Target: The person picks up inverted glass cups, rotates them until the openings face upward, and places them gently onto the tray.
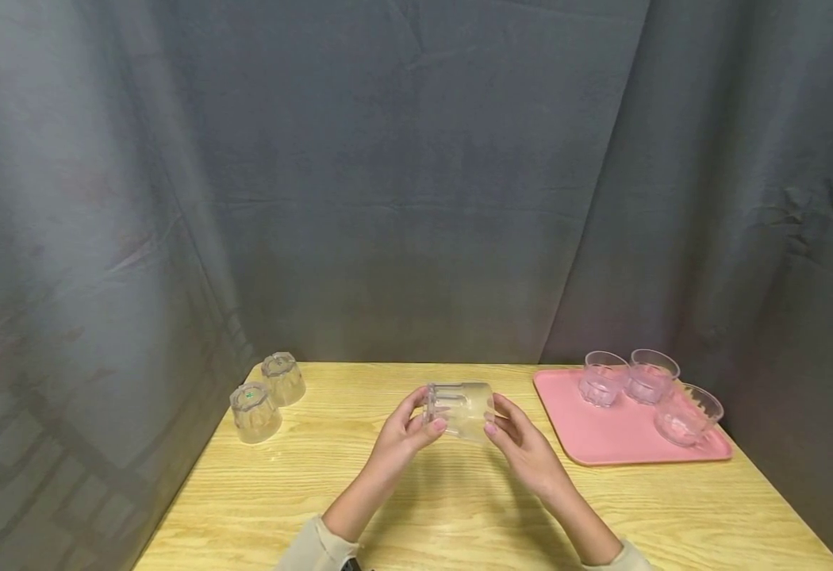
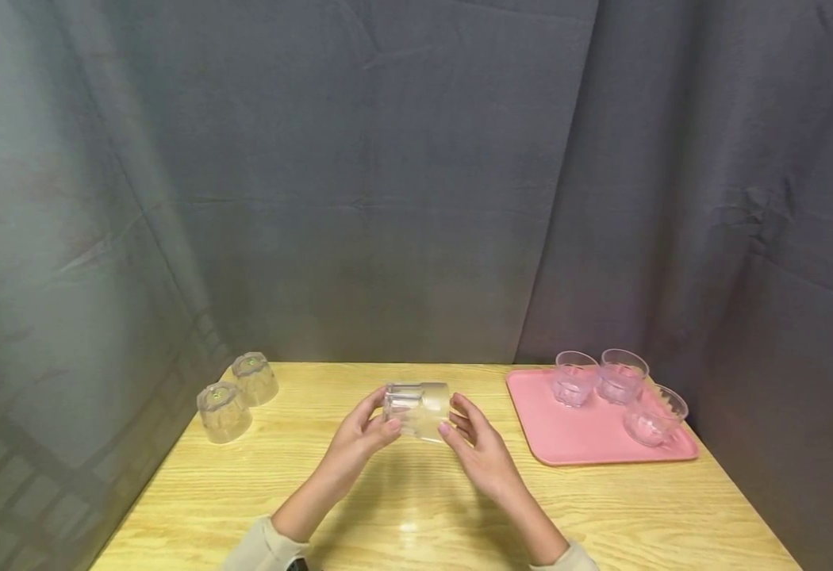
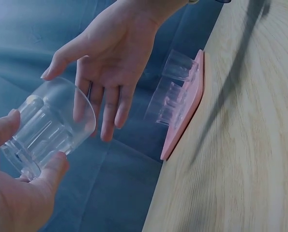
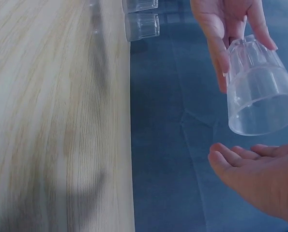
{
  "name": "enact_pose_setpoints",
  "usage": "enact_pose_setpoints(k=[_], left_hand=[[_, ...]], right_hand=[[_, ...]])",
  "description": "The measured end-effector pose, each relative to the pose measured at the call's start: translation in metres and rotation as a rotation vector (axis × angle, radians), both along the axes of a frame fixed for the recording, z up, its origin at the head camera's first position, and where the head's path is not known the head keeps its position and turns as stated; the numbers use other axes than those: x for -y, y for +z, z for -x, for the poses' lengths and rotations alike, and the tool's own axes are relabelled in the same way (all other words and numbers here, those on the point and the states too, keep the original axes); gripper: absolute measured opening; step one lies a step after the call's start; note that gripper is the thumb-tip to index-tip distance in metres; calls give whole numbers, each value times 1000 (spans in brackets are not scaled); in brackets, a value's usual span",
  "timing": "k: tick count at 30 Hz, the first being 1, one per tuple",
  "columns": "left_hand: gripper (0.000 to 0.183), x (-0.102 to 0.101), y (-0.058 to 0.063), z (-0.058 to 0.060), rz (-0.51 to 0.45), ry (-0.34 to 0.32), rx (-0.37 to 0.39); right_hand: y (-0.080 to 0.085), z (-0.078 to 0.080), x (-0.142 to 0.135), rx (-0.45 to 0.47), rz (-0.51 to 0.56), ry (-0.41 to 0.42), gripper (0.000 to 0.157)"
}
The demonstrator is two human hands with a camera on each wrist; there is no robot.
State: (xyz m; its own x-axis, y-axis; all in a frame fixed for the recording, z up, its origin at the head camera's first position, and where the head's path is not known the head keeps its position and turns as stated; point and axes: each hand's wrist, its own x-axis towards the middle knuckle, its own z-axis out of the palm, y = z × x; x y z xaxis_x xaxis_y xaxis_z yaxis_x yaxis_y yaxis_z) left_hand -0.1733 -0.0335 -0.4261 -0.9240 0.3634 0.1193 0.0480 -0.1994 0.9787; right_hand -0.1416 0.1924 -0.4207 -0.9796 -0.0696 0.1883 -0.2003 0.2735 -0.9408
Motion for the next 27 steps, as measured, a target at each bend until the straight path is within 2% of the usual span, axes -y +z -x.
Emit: enact_pose_setpoints(k=[16,27], left_hand=[[75,-12,1,1,-47,-71,-16],[77,-20,-2,3,-43,-80,0]], right_hand=[[2,-2,-1,-18,31,15,54],[2,-1,-9,-23,67,0,54]])
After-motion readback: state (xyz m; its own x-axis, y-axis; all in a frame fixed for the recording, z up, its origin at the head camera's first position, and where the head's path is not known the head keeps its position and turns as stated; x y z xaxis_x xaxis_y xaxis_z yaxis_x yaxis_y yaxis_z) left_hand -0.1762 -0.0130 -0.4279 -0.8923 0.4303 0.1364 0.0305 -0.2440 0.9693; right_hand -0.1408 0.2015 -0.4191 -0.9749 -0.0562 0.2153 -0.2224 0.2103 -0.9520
